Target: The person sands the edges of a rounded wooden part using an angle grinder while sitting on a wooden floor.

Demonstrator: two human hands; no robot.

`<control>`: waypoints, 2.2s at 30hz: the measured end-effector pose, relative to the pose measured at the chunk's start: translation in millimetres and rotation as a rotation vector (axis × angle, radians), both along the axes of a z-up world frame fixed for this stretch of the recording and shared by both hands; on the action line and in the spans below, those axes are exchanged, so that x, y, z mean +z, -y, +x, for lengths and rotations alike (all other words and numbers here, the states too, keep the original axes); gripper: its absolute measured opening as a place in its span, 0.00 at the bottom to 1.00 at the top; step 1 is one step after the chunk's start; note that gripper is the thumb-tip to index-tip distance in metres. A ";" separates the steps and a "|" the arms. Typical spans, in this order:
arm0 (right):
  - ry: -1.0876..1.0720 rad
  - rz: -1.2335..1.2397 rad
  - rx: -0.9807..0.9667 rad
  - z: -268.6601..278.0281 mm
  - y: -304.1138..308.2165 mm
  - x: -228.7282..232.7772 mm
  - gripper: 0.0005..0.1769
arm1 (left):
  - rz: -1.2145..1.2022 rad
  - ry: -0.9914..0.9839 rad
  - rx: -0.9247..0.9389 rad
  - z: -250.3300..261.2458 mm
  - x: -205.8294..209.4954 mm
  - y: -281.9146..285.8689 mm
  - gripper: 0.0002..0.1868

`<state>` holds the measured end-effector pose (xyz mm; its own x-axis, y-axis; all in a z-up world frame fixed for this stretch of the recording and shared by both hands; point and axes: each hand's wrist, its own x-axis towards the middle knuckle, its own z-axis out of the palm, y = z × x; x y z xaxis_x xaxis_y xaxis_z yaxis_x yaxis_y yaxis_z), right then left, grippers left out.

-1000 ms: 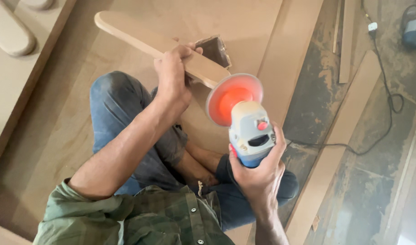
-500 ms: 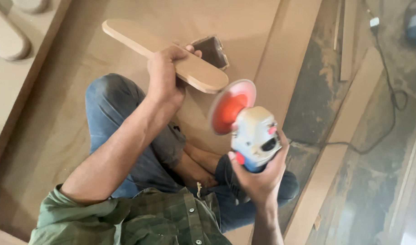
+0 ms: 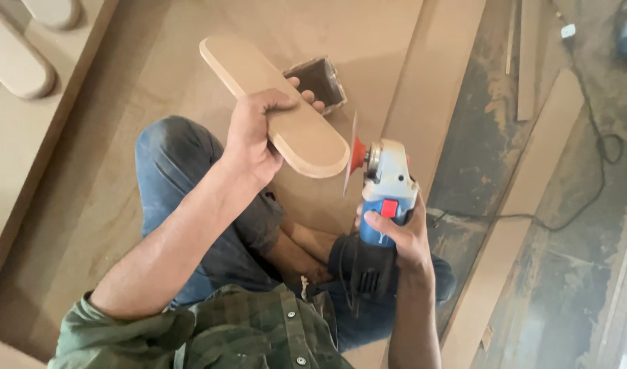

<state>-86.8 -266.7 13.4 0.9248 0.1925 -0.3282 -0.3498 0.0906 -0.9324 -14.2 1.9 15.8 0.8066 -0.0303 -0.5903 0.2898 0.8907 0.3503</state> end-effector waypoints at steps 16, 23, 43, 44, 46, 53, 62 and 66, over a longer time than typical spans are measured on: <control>0.546 -0.904 -0.053 -58.7 -49.1 53.2 0.53 | 0.166 0.190 0.236 13.3 -30.8 -3.2 0.17; 0.596 -0.937 0.005 -54.5 -52.4 45.6 0.53 | 0.242 0.189 0.268 15.1 -36.1 -3.5 0.14; 0.338 -0.581 -0.025 -58.7 -17.3 32.6 0.54 | 0.054 0.190 -0.096 10.2 -17.9 -8.0 0.30; 0.371 -0.679 -0.010 -62.9 -19.7 36.0 0.54 | 0.059 0.188 -0.097 10.0 -17.4 -8.5 0.31; 0.414 -0.722 0.010 -63.7 -21.2 37.2 0.54 | 0.054 0.205 -0.104 7.2 -15.6 -10.3 0.30; 0.080 -0.090 0.063 -16.9 10.2 5.6 0.42 | -0.166 0.262 -0.286 -3.4 -6.3 -12.0 0.26; 0.250 -0.388 -0.130 -44.0 7.5 14.3 0.53 | -0.174 0.067 -0.054 10.0 -27.4 -4.3 0.27; 0.452 -0.846 -0.139 -56.5 -3.1 35.2 0.54 | -0.143 -0.036 0.061 10.0 -40.6 -1.2 0.27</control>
